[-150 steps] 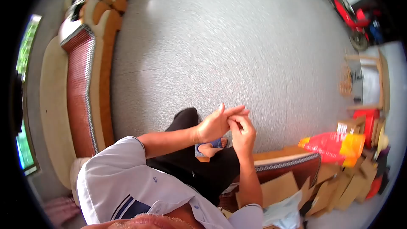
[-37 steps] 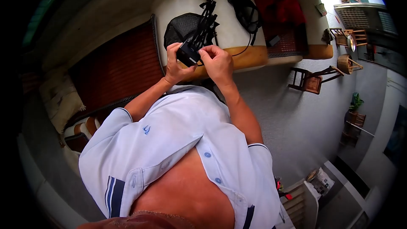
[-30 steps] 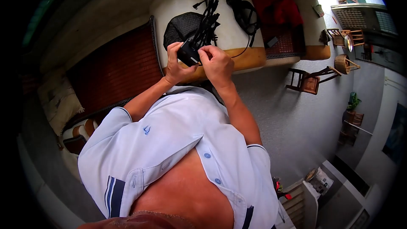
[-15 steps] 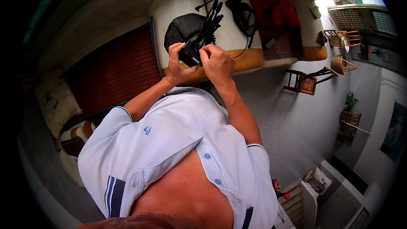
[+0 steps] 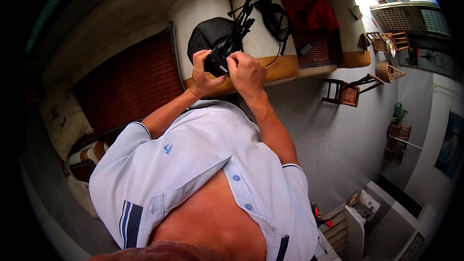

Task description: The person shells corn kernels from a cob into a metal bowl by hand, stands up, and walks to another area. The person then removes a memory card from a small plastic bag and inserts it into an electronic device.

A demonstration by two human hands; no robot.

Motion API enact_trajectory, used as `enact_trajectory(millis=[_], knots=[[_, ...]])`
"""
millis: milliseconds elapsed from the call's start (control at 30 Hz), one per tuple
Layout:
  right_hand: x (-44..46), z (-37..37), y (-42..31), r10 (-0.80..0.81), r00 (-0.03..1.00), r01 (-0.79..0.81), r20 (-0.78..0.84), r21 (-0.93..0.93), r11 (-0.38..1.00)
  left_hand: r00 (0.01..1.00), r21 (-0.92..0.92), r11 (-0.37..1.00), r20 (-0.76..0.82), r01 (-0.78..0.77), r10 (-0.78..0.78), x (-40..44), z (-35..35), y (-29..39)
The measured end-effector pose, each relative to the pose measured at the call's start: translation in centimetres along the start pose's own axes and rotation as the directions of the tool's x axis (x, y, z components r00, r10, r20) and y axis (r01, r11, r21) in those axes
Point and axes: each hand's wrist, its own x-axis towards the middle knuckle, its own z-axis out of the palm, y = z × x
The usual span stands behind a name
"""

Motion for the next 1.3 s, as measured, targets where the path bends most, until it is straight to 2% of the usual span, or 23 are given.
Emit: enact_trajectory(millis=[400,500,567,600,667,700,767,800,833,933,1000,1067,1133,1167,1200,1233,1267,1300], knots=[[-0.4,-0.4,0.4,0.016,0.997,-0.008,0.077,-0.105,0.994,1.000,-0.029,0.999,0.019,0.017,-0.017,-0.6,0.4,0.1],[-0.7,0.1,1.1,-0.068,0.997,0.071,0.036,-0.089,0.993,0.999,-0.046,0.998,0.005,0.038,-0.038,-0.6,0.6,0.0],[-1.0,0.4,1.5,0.012,1.000,-0.009,-0.026,0.126,0.992,0.999,-0.058,0.997,-0.011,0.052,-0.052,-0.5,0.7,0.0],[-1.0,0.3,1.8,0.011,1.000,-0.008,-0.024,0.127,0.992,0.996,-0.051,0.995,-0.002,0.090,-0.090,-0.4,0.6,-0.1],[-1.1,0.0,2.4,0.226,0.974,-0.198,-0.014,0.436,0.878,0.991,-0.038,0.991,0.003,0.131,-0.131,-0.4,0.6,-0.3],[-1.2,0.2,2.6,0.227,0.974,-0.198,-0.013,0.437,0.877,0.985,-0.042,0.985,0.013,0.170,-0.170,-0.6,0.5,-0.4],[-1.3,0.8,3.3,0.091,0.994,-0.065,-0.058,0.344,0.937,0.979,-0.047,0.978,0.027,0.204,-0.203,-0.7,0.6,-0.4],[-1.9,1.6,3.9,0.187,0.960,-0.268,0.208,0.488,0.831,0.972,-0.088,0.968,0.032,0.235,-0.233,-0.8,0.6,-0.3],[-2.1,2.5,3.7,0.190,0.939,-0.322,0.286,0.538,0.779,0.964,-0.129,0.955,0.039,0.267,-0.265,-0.8,0.6,-0.3],[-2.6,4.0,3.2,0.170,0.961,-0.262,0.220,0.513,0.818,0.969,-0.131,0.961,0.065,0.244,-0.237,-1.0,0.9,-0.5],[-2.3,4.4,3.0,0.261,0.939,-0.336,0.224,0.443,0.831,0.970,-0.130,0.963,0.077,0.238,-0.230,-1.4,1.2,-1.4],[-2.2,4.6,3.2,0.258,0.937,-0.342,0.235,0.469,0.814,0.970,-0.126,0.964,0.093,0.235,-0.224,-1.8,0.9,-1.9],[-2.1,4.7,3.5,0.258,0.935,-0.348,0.244,0.493,0.797,0.867,-0.290,0.832,0.319,0.473,-0.382,-1.9,0.1,-2.2],[-2.1,4.8,3.7,0.255,0.933,-0.354,0.255,0.513,0.782,0.866,-0.288,0.831,0.320,0.476,-0.385,-1.7,-0.4,-2.2],[-2.1,5.0,3.9,0.252,0.929,-0.362,0.270,0.533,0.765,0.740,-0.402,0.628,0.457,0.666,-0.493,-1.5,-1.1,-2.3],[-2.1,5.3,4.2,0.253,0.927,-0.367,0.277,0.534,0.761,0.588,-0.460,0.368,0.600,0.808,-0.542,-1.0,-1.7,-2.1],[-2.2,5.7,4.6,0.227,0.934,-0.342,0.274,0.515,0.786,0.502,-0.561,0.091,0.643,0.823,-0.578,-0.5,-1.9,-1.6],[-2.6,6.1,4.9,0.202,0.941,-0.317,0.272,0.495,0.809,0.496,-0.557,0.088,0.643,0.826,-0.584,-0.4,-2.0,-1.6]])
